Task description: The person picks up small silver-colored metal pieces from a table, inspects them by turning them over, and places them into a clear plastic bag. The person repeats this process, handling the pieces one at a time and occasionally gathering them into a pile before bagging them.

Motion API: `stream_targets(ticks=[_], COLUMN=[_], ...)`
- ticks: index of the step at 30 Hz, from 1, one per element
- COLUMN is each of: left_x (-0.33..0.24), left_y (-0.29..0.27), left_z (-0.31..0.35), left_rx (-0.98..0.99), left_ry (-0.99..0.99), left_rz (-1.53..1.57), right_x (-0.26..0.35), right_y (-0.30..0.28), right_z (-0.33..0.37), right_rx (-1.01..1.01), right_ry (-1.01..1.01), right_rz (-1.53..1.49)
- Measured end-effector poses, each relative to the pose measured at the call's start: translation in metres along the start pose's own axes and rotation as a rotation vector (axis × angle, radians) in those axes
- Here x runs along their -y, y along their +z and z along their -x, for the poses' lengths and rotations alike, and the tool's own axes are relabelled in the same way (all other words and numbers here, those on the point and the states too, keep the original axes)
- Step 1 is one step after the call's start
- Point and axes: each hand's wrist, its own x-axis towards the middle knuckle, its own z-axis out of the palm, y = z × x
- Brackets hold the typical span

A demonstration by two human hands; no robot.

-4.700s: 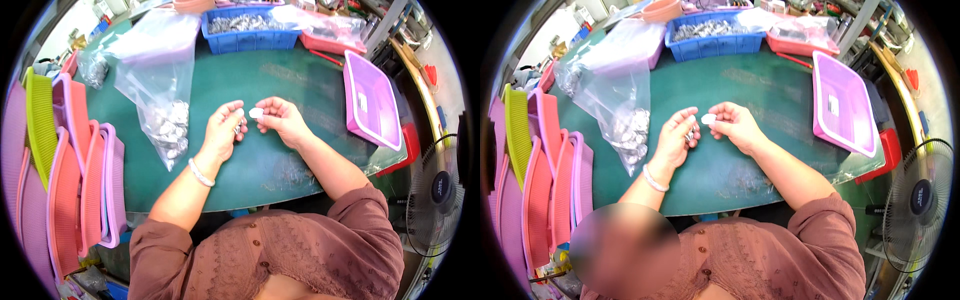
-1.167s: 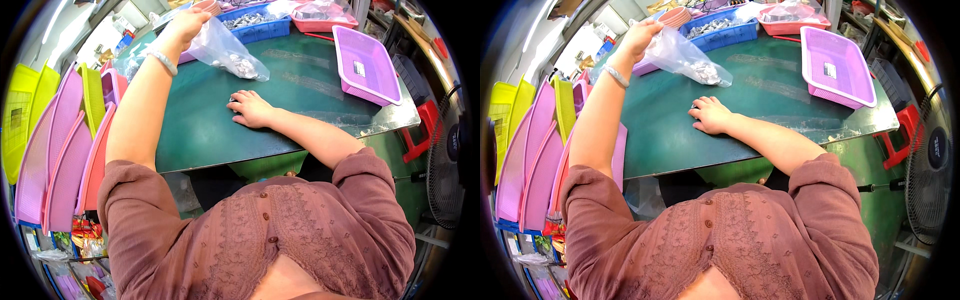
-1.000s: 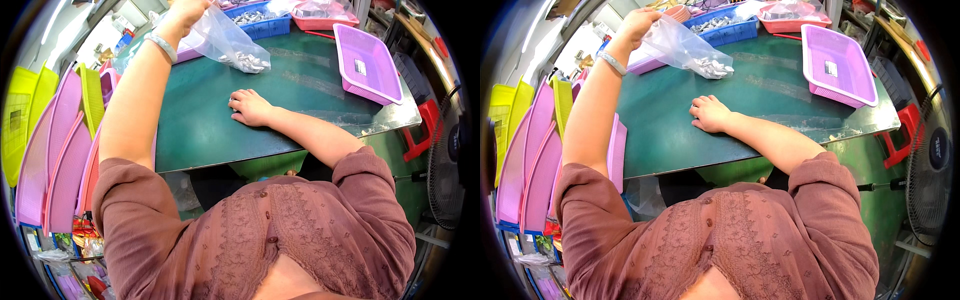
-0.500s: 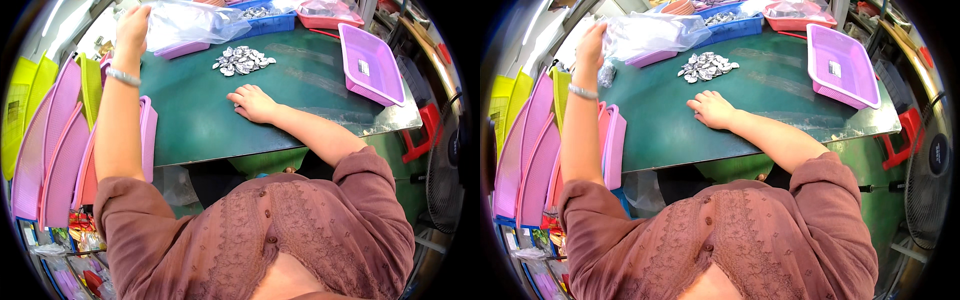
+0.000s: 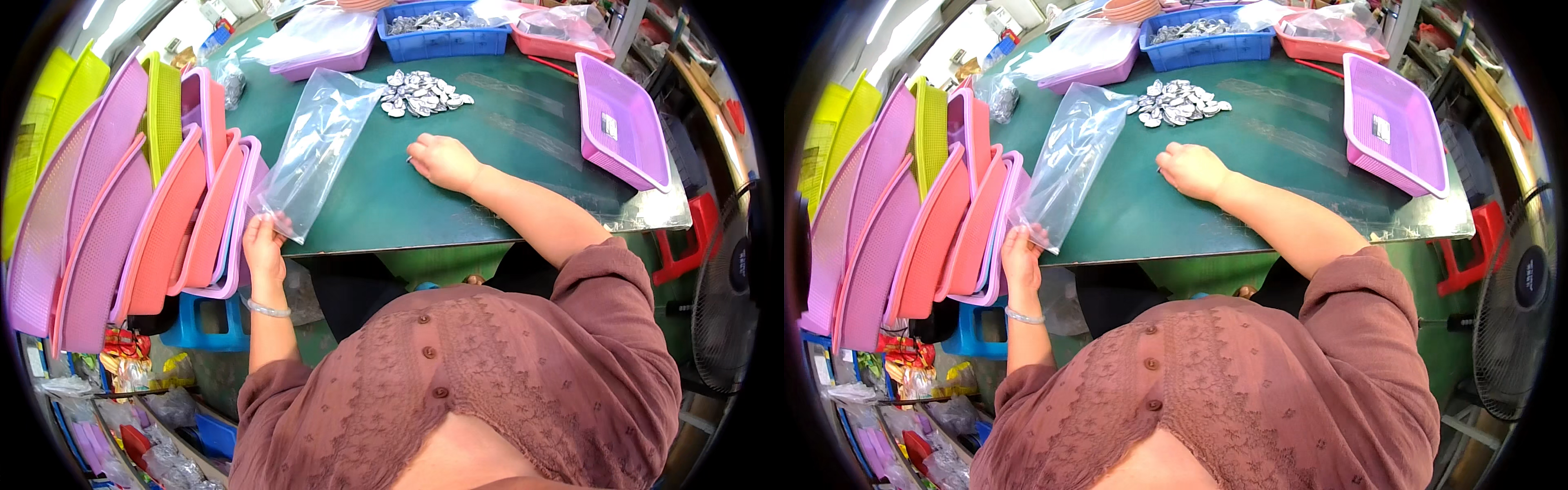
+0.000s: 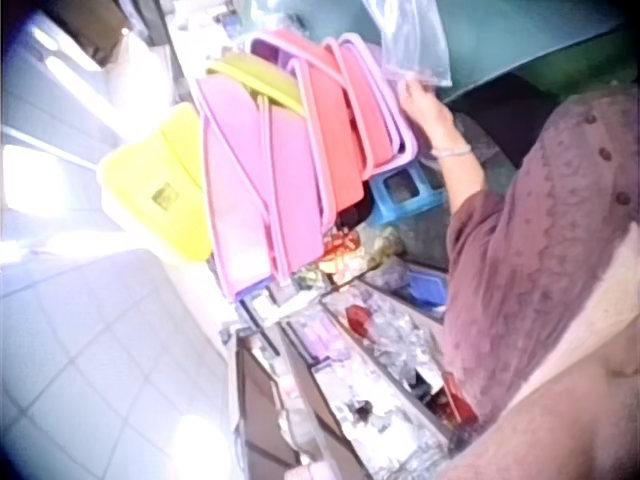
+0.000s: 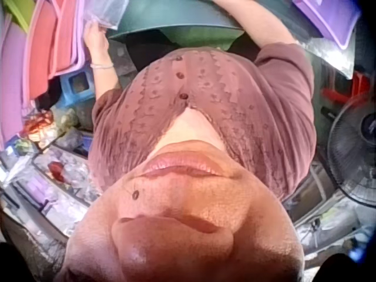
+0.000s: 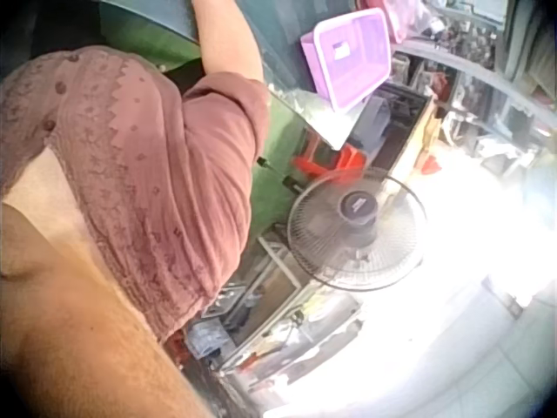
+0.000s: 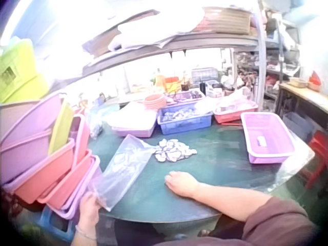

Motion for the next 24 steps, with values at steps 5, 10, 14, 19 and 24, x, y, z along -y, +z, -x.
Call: stream_targets(ticks=[5, 10, 14, 19, 24], left_x=[0.007, 0.005, 0.002, 0.001, 0.004], left_y=[-0.019, -0.03, -0.034, -0.04, -0.042], left_z=[0.006, 0.002, -0.003, -0.008, -0.009], left_rx=[0.115, 0.193, 0.232, 0.264, 0.268], left_ry=[-0.077, -0.104, -0.122, -0.148, -0.102], left_rz=[-0.293, -0.384, -0.416, -0.432, -0.46], right_x=[-0.014, -0.036, -0.055, -0.045, -0.006], right_y=[-0.005, -0.023, -0.033, -0.026, 0.007], right_z=[-0.013, -0.044, -0.087, -0.149, -0.195], right_rx=[-0.08, -0.09, -0.063, 0.166, 0.331], right_ry=[0.544, 0.963, 0.875, 0.791, 0.633], right_rz=[-0.509, -0.997, -1.03, -0.725, -0.554])
